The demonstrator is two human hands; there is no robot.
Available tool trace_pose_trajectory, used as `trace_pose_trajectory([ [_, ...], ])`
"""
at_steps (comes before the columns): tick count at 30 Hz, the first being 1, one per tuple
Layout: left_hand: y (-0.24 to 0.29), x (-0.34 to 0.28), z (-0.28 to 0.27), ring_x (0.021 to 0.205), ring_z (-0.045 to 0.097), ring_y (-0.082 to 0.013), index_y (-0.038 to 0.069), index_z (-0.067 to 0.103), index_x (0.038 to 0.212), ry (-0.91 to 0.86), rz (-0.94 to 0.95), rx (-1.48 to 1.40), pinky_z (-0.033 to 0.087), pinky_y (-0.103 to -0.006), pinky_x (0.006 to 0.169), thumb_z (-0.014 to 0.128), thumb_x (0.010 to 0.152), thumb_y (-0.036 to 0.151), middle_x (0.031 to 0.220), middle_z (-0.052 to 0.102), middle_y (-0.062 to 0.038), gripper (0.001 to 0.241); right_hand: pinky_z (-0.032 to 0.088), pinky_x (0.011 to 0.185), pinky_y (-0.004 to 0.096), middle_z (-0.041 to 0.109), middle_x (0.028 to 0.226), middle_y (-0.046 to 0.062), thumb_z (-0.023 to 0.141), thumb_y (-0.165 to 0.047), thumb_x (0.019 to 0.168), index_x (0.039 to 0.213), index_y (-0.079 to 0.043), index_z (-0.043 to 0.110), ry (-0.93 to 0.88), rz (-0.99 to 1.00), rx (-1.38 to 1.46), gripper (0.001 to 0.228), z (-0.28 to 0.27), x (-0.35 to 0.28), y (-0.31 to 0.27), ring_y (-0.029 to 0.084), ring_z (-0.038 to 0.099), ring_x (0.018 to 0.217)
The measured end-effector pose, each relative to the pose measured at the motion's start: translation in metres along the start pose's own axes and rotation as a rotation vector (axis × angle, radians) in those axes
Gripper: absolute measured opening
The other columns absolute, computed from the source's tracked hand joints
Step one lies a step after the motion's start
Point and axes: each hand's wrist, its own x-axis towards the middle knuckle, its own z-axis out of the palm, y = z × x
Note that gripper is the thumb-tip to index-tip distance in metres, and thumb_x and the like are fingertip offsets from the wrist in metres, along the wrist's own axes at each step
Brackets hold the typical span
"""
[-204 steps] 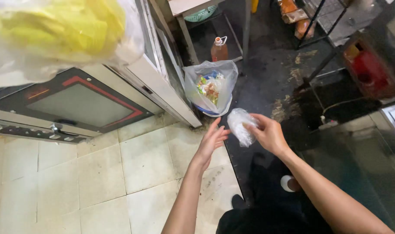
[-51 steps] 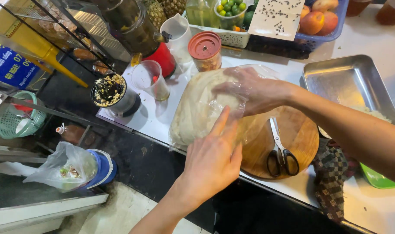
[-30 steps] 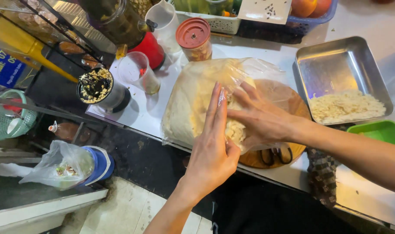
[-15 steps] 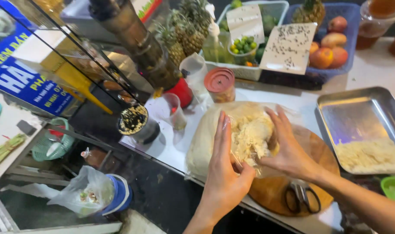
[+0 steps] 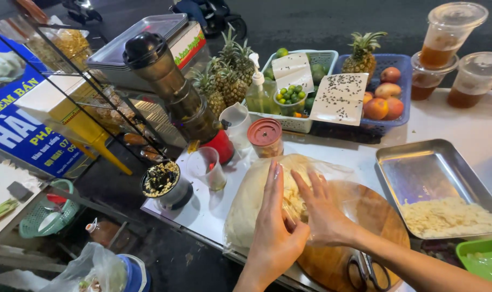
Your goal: Transferring shredded pork floss from a large plastic bag into a metal tray.
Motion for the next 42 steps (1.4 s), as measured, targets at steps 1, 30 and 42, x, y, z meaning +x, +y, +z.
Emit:
trace_pose_trajectory([
  [1,-0.001,-0.001,0.001,0.104,0.07,-0.022,0.002,0.017,0.166,-0.009,-0.024,-0.008,0.052,-0.0223,0.063,0.059,0.077,-0.003,0.179,0.02,-0.015,0.099,0.014,0.119,0.061,0.002,0.165,0.031,0.084,-0.035,0.07,0.162,-0.019,0.008,-0.014,0.008,0.011,0.121,0.0,0.0,-0.002,0.056,0.003,0.149],
  [30,0.002,-0.003,-0.007,0.114,0.064,-0.034,-0.008,0.031,0.158,0.086,0.2,0.17,0.057,-0.034,0.081,0.061,0.079,0.002,0.17,0.031,-0.024,0.085,0.023,0.109,0.063,0.03,0.158,0.027,0.086,-0.027,0.064,0.155,-0.012,0.034,0.083,-0.415,-0.113,0.106,0.017,0.032,0.014,0.054,0.025,0.142],
  [42,0.016,0.012,-0.025,0.103,0.07,-0.0398,0.02,0.061,0.127,0.154,0.229,0.759,0.056,-0.0485,0.089,0.071,0.081,0.017,0.149,0.053,-0.018,0.048,0.05,0.101,0.04,0.072,0.119,0.016,0.088,-0.028,0.06,0.12,-0.006,0.069,0.056,-0.24,0.211,0.066,-0.061,0.066,-0.008,0.029,0.067,0.114],
])
